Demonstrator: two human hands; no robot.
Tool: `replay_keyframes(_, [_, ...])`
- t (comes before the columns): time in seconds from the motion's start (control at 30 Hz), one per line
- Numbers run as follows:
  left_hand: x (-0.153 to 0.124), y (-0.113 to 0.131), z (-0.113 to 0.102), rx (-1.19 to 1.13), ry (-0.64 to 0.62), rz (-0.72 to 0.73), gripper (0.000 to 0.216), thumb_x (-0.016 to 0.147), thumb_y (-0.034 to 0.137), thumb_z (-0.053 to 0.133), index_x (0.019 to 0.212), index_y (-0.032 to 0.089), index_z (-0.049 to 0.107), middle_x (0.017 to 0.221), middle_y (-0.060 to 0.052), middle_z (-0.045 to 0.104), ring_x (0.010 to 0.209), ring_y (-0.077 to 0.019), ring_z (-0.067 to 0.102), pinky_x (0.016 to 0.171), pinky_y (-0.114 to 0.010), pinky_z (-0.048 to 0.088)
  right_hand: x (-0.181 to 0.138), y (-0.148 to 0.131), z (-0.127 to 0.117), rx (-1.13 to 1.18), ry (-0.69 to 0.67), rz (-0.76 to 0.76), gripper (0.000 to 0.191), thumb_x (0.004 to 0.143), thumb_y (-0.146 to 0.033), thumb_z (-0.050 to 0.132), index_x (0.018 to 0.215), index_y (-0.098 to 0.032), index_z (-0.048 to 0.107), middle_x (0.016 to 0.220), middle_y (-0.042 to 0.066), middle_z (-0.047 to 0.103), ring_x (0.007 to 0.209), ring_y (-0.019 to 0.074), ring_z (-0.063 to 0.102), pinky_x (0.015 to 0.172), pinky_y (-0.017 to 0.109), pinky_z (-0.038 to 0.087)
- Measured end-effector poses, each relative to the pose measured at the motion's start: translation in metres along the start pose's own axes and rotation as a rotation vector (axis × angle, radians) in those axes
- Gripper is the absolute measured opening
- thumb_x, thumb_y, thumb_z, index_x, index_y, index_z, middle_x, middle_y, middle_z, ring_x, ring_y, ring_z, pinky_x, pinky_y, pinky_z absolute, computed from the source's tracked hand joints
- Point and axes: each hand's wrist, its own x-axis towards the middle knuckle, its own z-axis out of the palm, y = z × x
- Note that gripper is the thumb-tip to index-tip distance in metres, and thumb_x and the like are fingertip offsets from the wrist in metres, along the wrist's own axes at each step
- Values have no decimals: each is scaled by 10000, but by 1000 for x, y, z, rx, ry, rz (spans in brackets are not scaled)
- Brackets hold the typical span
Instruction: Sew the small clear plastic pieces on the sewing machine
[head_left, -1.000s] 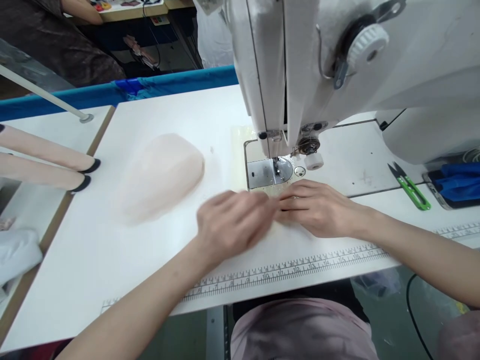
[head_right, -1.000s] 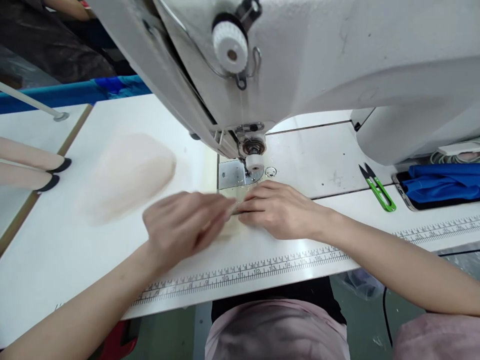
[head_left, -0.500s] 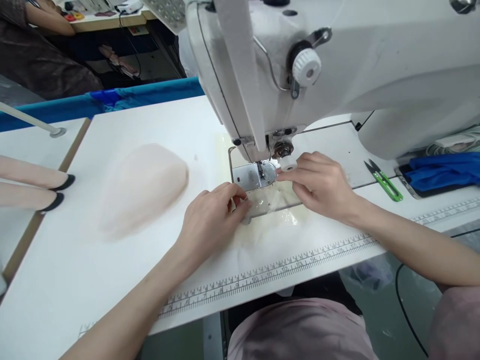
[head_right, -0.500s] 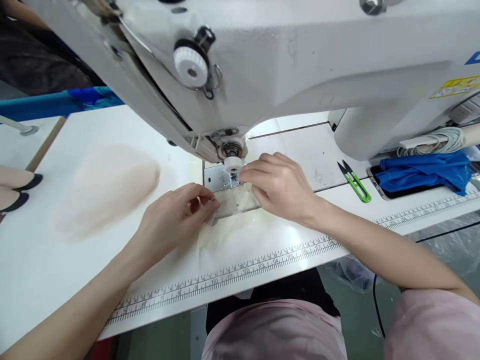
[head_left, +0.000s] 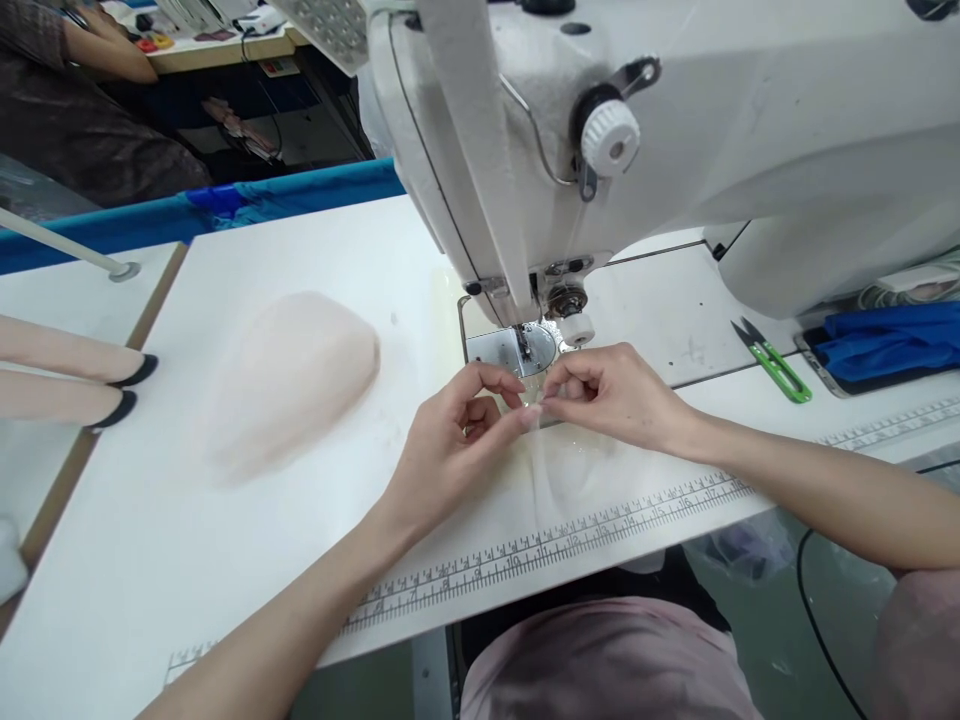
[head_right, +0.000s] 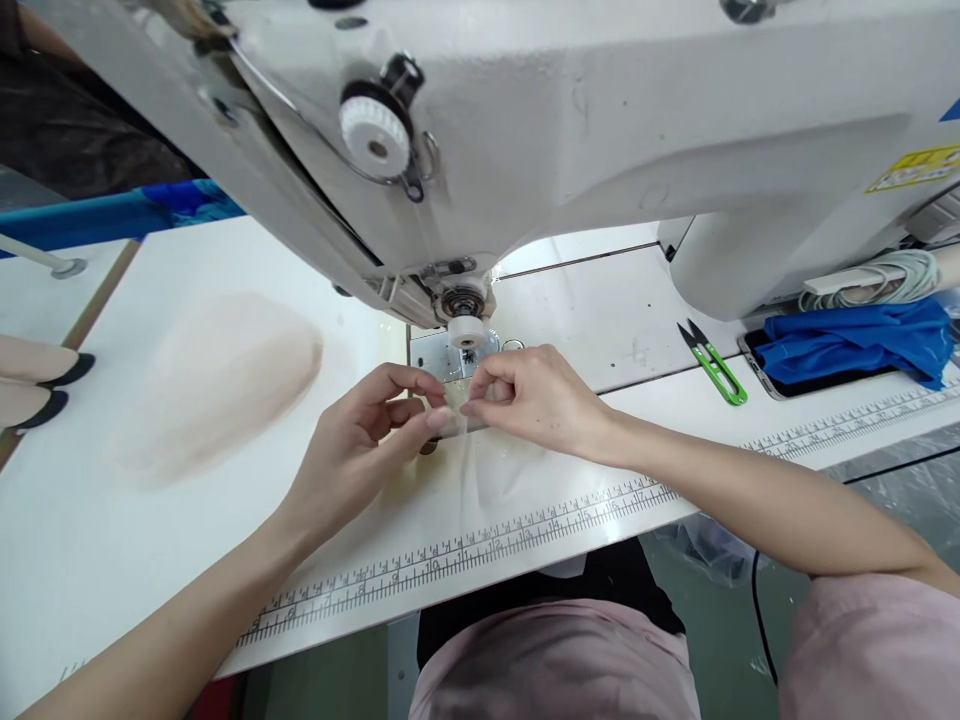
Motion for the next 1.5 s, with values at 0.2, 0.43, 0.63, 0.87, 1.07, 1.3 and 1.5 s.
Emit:
replay_keyframes(0.2, [-1, 1, 7, 2, -43, -164, 236, 771, 280, 694, 867, 216, 488, 574, 105, 470, 374, -26, 364, 370, -174, 272, -2, -2, 3, -41, 9, -36, 114, 788, -241, 704, 713, -160, 675, 515, -77, 504, 476, 38, 437, 498, 190, 373])
replay_keyframes(0.43, [5, 2, -5, -166, -54, -175, 149, 770, 249, 691, 836, 172, 583, 737, -1, 662, 664, -159, 697, 541, -221, 515, -4, 0, -2, -52, -21, -155, 51, 804, -142, 636, 777, -165, 672, 715, -24, 676, 541, 50, 528, 517, 176, 427])
replay_keyframes(0.63, [-5, -9, 1, 535, 180, 401, 40, 863, 163, 592, 839, 191, 577, 718, 27, 643, 613, -89, 606, 545, -203, 471, -11, 9, 3, -329, 133, -479, 126, 846, -102, 571, 765, -178, 631, 607, -55, 601, 524, 46, 506, 474, 163, 368])
replay_keyframes(0.87, [-5, -19, -1, 809, 306, 753, 113, 863, 110, 599, 899, 197, 536, 659, 41, 616, 560, -94, 569, 518, -221, 424, -14, 13, 7, -396, 195, -516, 132, 912, -215, 548, 1041, -200, 569, 605, -90, 612, 448, 33, 486, 443, 151, 371])
replay_keyframes(1.07, [-4, -18, 0, 784, 308, 793, 188, 819, 48, 632, 901, 180, 526, 630, 40, 596, 545, -95, 551, 515, -225, 416, -14, 12, 7, -410, 215, -564, 106, 897, -170, 535, 988, -194, 584, 587, -91, 621, 442, 32, 496, 444, 151, 364])
replay_keyframes(1.3, [-4, -18, -1, 788, 322, 791, 165, 835, 74, 619, 888, 193, 518, 640, 42, 600, 542, -88, 545, 510, -214, 416, -13, 11, 8, -410, 241, -603, 105, 897, -152, 517, 955, -202, 589, 588, -94, 638, 430, 26, 495, 438, 145, 366])
replay_keyframes(1.5, [-4, -16, -1, 788, 325, 791, 169, 826, 71, 621, 879, 194, 519, 616, 49, 582, 524, -86, 526, 500, -212, 411, -12, 12, 8, -407, 254, -612, 97, 900, -154, 525, 966, -188, 586, 616, -85, 649, 445, 27, 512, 443, 149, 384])
